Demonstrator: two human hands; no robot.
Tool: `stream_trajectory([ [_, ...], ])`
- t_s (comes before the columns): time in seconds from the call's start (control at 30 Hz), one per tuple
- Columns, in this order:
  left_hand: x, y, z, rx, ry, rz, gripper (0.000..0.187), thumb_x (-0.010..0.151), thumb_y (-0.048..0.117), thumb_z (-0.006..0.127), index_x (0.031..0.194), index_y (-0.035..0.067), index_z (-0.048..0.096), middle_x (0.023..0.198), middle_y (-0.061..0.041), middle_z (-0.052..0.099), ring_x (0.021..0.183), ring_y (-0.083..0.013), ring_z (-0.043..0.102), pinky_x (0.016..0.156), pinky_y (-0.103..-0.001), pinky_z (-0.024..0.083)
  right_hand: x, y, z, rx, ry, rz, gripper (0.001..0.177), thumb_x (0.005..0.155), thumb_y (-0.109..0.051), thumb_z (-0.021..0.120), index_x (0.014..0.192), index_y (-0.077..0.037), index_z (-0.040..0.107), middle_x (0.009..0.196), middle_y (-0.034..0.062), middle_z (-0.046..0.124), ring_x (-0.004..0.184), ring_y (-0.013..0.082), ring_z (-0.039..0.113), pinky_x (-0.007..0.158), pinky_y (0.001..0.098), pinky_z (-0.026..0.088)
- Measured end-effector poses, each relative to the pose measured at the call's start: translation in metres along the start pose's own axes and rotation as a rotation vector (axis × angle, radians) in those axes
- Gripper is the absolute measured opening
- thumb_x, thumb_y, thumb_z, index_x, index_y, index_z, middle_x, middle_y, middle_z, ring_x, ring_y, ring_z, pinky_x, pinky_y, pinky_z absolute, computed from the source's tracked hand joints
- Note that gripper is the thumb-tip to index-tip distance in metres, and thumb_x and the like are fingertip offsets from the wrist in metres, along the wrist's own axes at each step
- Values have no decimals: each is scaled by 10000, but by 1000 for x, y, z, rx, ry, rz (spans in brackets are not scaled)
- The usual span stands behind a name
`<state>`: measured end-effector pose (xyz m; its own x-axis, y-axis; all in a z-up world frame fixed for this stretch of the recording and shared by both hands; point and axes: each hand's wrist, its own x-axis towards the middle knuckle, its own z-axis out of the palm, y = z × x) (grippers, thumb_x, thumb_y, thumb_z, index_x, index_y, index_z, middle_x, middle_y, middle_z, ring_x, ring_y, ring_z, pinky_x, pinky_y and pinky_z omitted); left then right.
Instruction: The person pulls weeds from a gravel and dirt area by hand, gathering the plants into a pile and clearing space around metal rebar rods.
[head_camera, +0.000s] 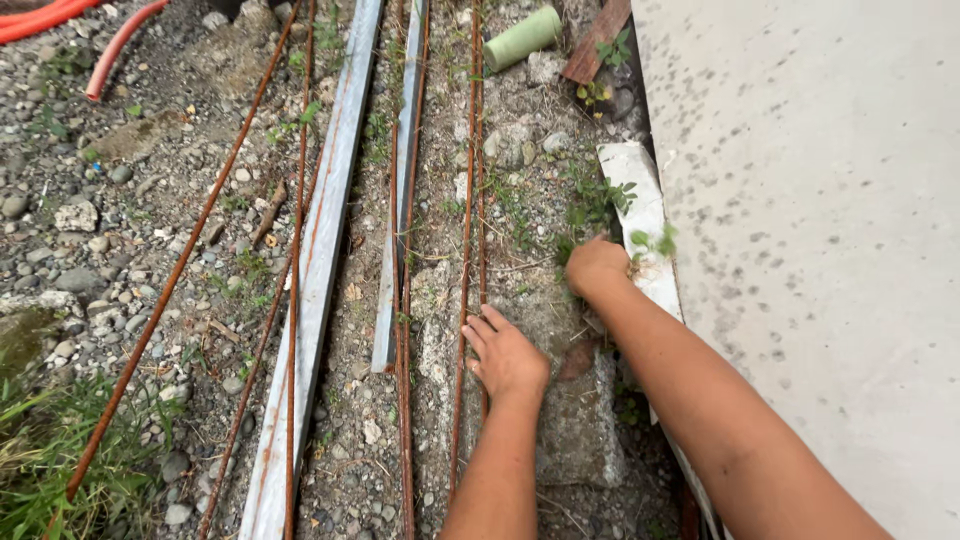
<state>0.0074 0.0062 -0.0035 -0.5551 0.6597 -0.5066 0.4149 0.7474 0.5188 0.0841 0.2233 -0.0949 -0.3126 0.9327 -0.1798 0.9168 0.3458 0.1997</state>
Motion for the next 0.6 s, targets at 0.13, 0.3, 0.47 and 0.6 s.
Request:
stream_trajectory([
  [0.13,9,2,12,-1,-11,15,1067,857,88,778,1624,65,36,1706,-183,46,1586,-318,24,1253,-558,137,1,0,4,-83,-176,86,460,991,-215,537,1392,1,600,1523,235,491,1261,343,632,917,429,569],
  [0.3,8,4,14,16,-39,14,1059,863,72,761,1628,69,29,1704,-186,50,1585,-335,25,1252,-568,143,-4,-1,8,70,-16,186,632,985,-181,516,1498,173,408,1232,249,711,1036,317,753,791,407,606],
  [0.47,5,11,15,25,-68,25,1064,849,144,788,1623,67,63,1706,-183,65,1592,-321,33,1262,-541,160,-18,18,10,150,58,13,447,938,-135,545,1325,82,589,1112,210,763,1004,349,748,817,439,597],
  [0.6,9,12,26,48,-22,83,985,869,97,745,1624,78,113,1704,-189,82,1588,-330,43,1238,-570,171,-31,20,-4,94,105,-37,404,936,-101,563,1302,65,605,1038,206,778,938,355,766,781,459,611],
])
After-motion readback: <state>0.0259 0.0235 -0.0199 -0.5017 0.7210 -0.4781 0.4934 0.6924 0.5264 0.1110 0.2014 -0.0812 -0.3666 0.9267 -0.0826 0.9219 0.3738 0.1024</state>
